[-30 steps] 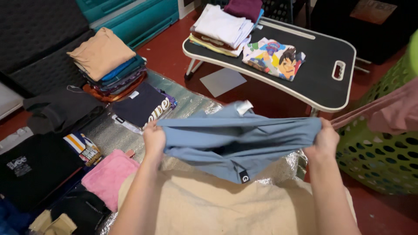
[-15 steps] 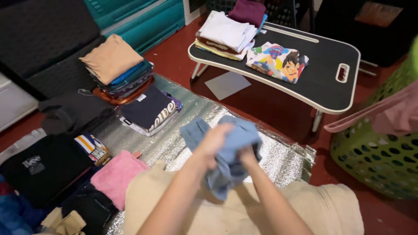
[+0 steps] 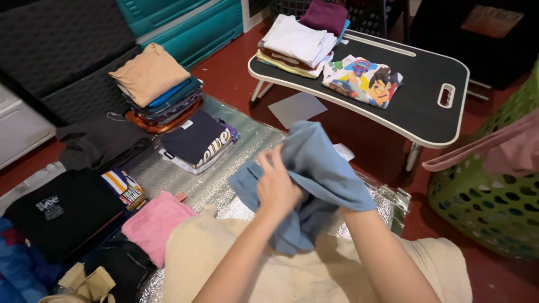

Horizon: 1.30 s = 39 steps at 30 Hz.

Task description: The person folds several pieces of clothing, including a patterned cloth, a blue t-shirt, a pink t-shirt, and black shorts. They take each item from a green laundry basket, fold it neatly, and place it on a stack on the floor.

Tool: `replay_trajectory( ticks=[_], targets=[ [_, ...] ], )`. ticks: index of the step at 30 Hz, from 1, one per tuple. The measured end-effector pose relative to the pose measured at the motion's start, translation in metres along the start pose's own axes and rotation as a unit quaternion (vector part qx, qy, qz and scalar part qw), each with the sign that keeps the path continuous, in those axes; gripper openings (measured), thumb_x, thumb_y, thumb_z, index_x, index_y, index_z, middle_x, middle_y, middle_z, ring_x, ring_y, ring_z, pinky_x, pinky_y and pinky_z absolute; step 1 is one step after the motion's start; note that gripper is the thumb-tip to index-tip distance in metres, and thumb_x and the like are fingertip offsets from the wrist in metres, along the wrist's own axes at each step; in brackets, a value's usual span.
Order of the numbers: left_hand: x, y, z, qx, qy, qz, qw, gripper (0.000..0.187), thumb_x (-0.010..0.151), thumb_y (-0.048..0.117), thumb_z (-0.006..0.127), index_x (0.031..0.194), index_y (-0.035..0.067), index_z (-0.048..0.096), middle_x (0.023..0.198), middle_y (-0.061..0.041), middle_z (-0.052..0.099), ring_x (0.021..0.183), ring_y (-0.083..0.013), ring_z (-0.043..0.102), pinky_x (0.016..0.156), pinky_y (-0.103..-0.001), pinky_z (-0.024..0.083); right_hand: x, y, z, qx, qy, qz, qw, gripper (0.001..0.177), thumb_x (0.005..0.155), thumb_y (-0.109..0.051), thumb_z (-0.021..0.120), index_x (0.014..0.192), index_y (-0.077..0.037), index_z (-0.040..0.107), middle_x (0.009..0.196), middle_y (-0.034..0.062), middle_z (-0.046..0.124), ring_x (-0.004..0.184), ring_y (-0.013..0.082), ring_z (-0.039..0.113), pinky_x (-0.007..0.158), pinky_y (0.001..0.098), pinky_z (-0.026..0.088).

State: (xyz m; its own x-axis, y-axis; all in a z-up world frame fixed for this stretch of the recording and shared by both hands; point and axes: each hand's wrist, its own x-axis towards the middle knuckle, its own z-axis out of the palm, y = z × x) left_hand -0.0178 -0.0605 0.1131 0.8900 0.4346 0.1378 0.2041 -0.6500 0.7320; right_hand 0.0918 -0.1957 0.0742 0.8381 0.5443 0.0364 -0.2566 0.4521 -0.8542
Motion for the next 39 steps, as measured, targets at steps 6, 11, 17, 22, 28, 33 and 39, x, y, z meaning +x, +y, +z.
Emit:
replay_trajectory(
  ticks=[6, 11, 17, 22, 28, 33, 39],
  targets=[
    [0.095, -0.058, 0.021, -0.383, -0.042, -0.197, 0.901, 0.038, 0.093, 0.021, 0.055, 0.109, -0.009, 0.073, 0.111, -0.022, 0.078, 0.105, -0.0332, 0.069, 0.09, -0.049, 0.056, 0.009, 0.016, -0.037, -0.102, 0.081, 0.058, 0.99, 0.047, 0.089, -0.034, 0.071, 0.125, -0.004, 0.071, 0.122, 0.0133, 0.075, 0.109, 0.0221, 0.071, 0.099, 0.0364, 0.054],
    [0.12, -0.072, -0.044, -0.581, -0.304, -0.248, 0.713, 0.037, 0.083, 0.024, 0.067, 0.11, -0.001, 0.073, 0.113, -0.017, 0.076, 0.102, -0.0295, 0.071, 0.095, -0.044, 0.056, -0.015, 0.01, -0.084, -0.228, 0.02, 0.108, 0.967, 0.052, 0.088, -0.037, 0.073, 0.129, -0.004, 0.071, 0.123, 0.0138, 0.075, 0.11, 0.0224, 0.071, 0.099, 0.0366, 0.055],
    [0.116, -0.084, -0.072, -0.059, -0.349, -0.015, 0.935, 0.058, 0.071, 0.033, 0.087, 0.113, -0.005, 0.073, 0.108, -0.018, 0.078, 0.095, -0.0268, 0.075, 0.09, -0.037, 0.059, 0.004, -0.02, -0.147, -0.249, 0.167, 0.083, 0.95, 0.059, 0.086, -0.041, 0.075, 0.133, -0.004, 0.069, 0.125, 0.0144, 0.076, 0.112, 0.0228, 0.072, 0.1, 0.0369, 0.055],
    [0.124, -0.106, -0.064, 0.007, -0.325, -0.043, 0.945, 0.049, 0.081, 0.03, 0.081, 0.112, -0.007, 0.074, 0.105, -0.017, 0.078, 0.09, -0.0247, 0.075, 0.086, -0.037, 0.059, -0.004, -0.047, -0.15, -0.462, 0.1, 0.176, 0.863, 0.065, 0.085, -0.044, 0.077, 0.136, -0.004, 0.069, 0.126, 0.0148, 0.076, 0.113, 0.0231, 0.072, 0.1, 0.0371, 0.055],
    [0.121, -0.082, -0.045, -0.522, -0.327, -0.159, 0.772, 0.031, 0.081, 0.009, 0.073, 0.11, 0.002, 0.072, 0.098, -0.01, 0.077, 0.084, -0.0205, 0.075, 0.081, -0.037, 0.061, -0.005, -0.005, -0.057, -0.53, 0.076, -0.129, 0.835, 0.09, 0.067, -0.04, 0.088, 0.141, -0.001, 0.055, 0.127, 0.0197, 0.063, 0.116, 0.0302, 0.063, 0.094, 0.0383, 0.055],
    [0.102, -0.045, -0.032, -0.455, -0.291, -0.008, 0.841, 0.038, 0.074, 0.013, 0.087, 0.107, 0.0, 0.073, 0.099, -0.007, 0.076, 0.086, -0.0163, 0.072, 0.079, -0.033, 0.058, 0.031, 0.046, -0.015, -0.494, 0.025, -0.083, 0.865, 0.078, 0.066, -0.024, 0.091, 0.132, 0.005, 0.061, 0.123, 0.0188, 0.07, 0.11, 0.0282, 0.067, 0.096, 0.0412, 0.052],
    [0.093, -0.054, -0.058, 0.085, -0.099, 0.163, 0.978, 0.058, 0.051, 0.032, 0.1, 0.098, 0.006, 0.076, 0.092, -0.02, 0.076, 0.087, -0.0367, 0.074, 0.081, -0.042, 0.057, 0.048, 0.016, -0.039, -0.228, 0.042, 0.105, 0.967, 0.039, 0.081, -0.004, 0.069, 0.119, 0.003, 0.069, 0.108, 0.0117, 0.075, 0.098, 0.0206, 0.07, 0.089, 0.0332, 0.055]
  ],
)
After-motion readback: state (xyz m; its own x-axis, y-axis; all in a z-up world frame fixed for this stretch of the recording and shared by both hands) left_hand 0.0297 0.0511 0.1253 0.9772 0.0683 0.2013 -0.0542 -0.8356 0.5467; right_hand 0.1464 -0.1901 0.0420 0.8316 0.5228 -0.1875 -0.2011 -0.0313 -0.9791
